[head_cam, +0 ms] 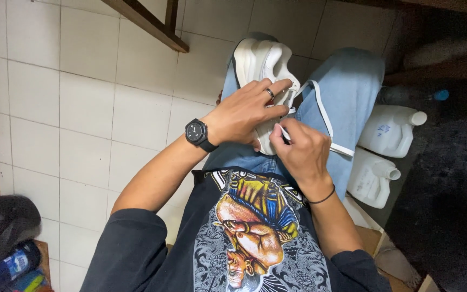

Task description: Lacing a New Balance sneaker by threading the shoelaces through the eyelets.

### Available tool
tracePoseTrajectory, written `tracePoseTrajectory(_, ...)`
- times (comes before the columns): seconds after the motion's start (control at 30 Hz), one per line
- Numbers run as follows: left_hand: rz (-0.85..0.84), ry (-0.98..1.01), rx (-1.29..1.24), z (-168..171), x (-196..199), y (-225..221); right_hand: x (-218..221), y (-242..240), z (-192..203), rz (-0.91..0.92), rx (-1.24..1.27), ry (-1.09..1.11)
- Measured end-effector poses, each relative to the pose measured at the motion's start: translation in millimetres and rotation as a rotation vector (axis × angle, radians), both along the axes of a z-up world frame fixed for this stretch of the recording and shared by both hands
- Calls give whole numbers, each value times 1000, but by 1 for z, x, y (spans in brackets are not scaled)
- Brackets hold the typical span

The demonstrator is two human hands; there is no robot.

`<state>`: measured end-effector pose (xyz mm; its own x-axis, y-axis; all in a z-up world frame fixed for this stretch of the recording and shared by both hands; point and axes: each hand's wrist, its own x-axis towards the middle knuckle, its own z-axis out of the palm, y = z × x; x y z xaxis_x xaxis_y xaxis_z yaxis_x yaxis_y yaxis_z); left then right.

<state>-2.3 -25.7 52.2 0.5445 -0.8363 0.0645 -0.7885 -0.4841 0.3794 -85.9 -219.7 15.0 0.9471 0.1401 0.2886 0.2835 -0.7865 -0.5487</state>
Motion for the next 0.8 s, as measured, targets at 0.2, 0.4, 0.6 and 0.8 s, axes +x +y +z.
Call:
tracePoseTrajectory(0.2, -15, 12, 3, -6, -2, -4, -3, 2, -12, 3, -79, 29)
tracePoseTrajectory(0.4, -34, 65, -26, -4, -3, 2, 9, -7, 2, -122, 67, 342)
tracePoseTrajectory(0.6, 95, 96, -217, -15, -11, 27, 30, -15, 19, -28, 407, 149)
tracePoseTrajectory(0.8, 205, 109, -288, -17, -21, 43, 49, 3, 27, 302, 130, 103)
